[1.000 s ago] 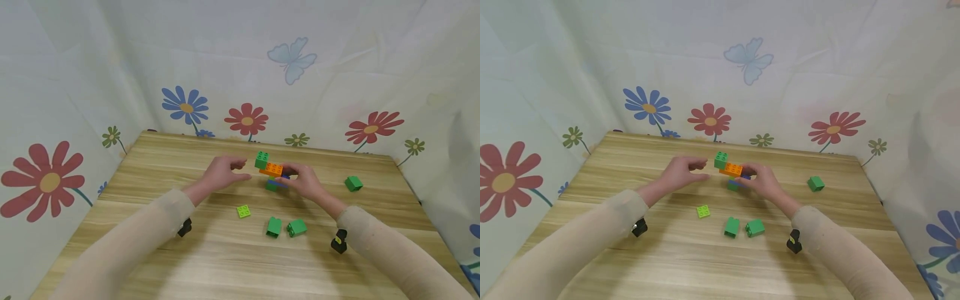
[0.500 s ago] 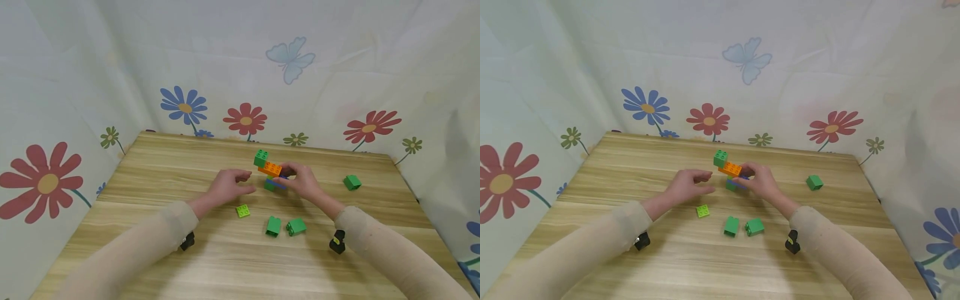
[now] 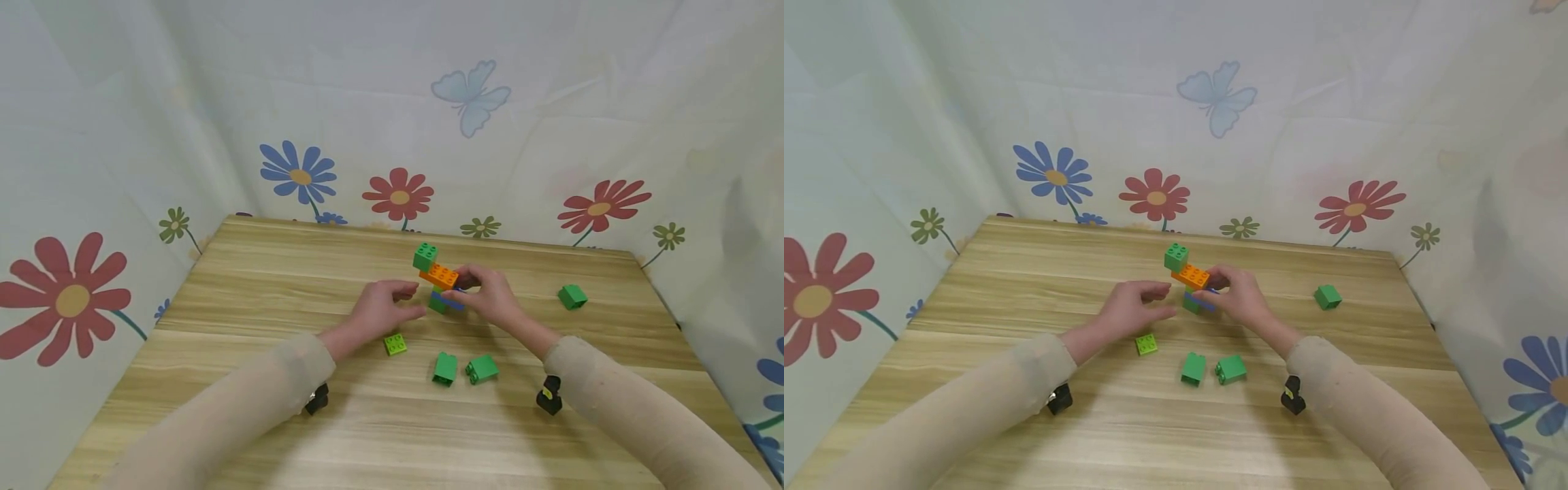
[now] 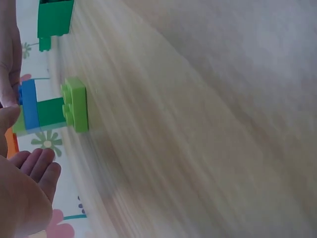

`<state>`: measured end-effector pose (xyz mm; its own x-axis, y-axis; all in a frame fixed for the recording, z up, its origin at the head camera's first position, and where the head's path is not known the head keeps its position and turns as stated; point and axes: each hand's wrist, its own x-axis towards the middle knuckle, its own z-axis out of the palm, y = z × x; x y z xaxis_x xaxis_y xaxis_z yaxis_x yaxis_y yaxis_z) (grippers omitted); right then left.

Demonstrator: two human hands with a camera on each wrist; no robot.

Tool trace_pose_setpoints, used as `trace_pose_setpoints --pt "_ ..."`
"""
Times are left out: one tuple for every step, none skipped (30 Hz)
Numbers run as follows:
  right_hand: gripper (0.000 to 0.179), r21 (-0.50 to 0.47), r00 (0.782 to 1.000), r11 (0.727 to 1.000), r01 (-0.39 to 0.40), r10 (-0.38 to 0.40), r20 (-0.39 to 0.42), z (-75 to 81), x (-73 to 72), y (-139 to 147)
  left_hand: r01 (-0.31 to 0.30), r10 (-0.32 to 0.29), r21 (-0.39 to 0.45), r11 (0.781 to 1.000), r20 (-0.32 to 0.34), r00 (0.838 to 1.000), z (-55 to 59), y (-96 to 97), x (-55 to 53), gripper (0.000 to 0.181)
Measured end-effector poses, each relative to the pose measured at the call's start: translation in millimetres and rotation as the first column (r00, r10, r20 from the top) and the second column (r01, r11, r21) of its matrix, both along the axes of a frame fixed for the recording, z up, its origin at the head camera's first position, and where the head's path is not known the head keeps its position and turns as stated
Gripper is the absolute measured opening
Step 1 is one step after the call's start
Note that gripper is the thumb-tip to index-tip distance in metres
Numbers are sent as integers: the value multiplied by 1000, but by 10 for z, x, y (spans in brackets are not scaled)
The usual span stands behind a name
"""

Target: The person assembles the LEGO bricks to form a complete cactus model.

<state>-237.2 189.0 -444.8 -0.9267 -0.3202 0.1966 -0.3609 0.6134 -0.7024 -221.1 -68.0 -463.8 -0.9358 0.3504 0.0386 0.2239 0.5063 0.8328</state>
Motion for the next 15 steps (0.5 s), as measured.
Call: trace_pose_setpoints --pt "37 5 1000 1000 -2 2 0 0 0 3 -4 4 9 1000 5 1000 -1 13 9 57" --pt "38 8 1000 1000 -5 5 3 3 3 7 -7 7 19 1000 11 1000 -1 27 19 57" --pt "39 10 1000 1000 -12 12 3 6 5 14 -9 9 26 1000 18 1000 -4 45 29 58" --pt "41 10 1000 1000 -18 18 5 12 10 22 -13 12 32 999 29 1000 -2 64 41 58" --pt "42 9 1000 1000 -21 21 11 21 17 33 -17 16 38 999 40 999 2 86 55 60" --pt "43 6 999 1000 -28 27 18 33 28 45 -21 19 46 999 51 999 5 111 68 61" --pt "44 4 999 999 -33 33 22 42 40 63 -27 24 54 998 65 998 9 136 83 62" --pt "45 1 999 999 -36 36 29 56 54 81 -33 28 64 997 78 997 15 163 98 63" --pt "45 -3 999 999 -39 40 34 69 68 100 -40 33 73 997 90 995 19 191 113 64" --pt "46 -6 999 999 -36 36 39 83 83 119 -50 41 83 995 99 994 26 217 128 66" --pt "47 -8 999 999 -34 35 40 94 95 141 -59 49 94 994 101 994 25 244 141 66" --pt "47 -11 999 999 -33 34 41 107 106 161 -70 60 103 992 104 993 25 268 152 66" --pt "48 -9 999 999 -31 31 37 116 116 183 -82 71 107 991 103 992 22 292 161 67" --pt "48 -6 999 1000 -28 29 33 123 123 205 -93 82 113 989 101 992 14 314 168 67" --pt "49 -2 999 1000 -27 27 27 128 128 225 -105 94 114 988 98 991 5 335 172 67"
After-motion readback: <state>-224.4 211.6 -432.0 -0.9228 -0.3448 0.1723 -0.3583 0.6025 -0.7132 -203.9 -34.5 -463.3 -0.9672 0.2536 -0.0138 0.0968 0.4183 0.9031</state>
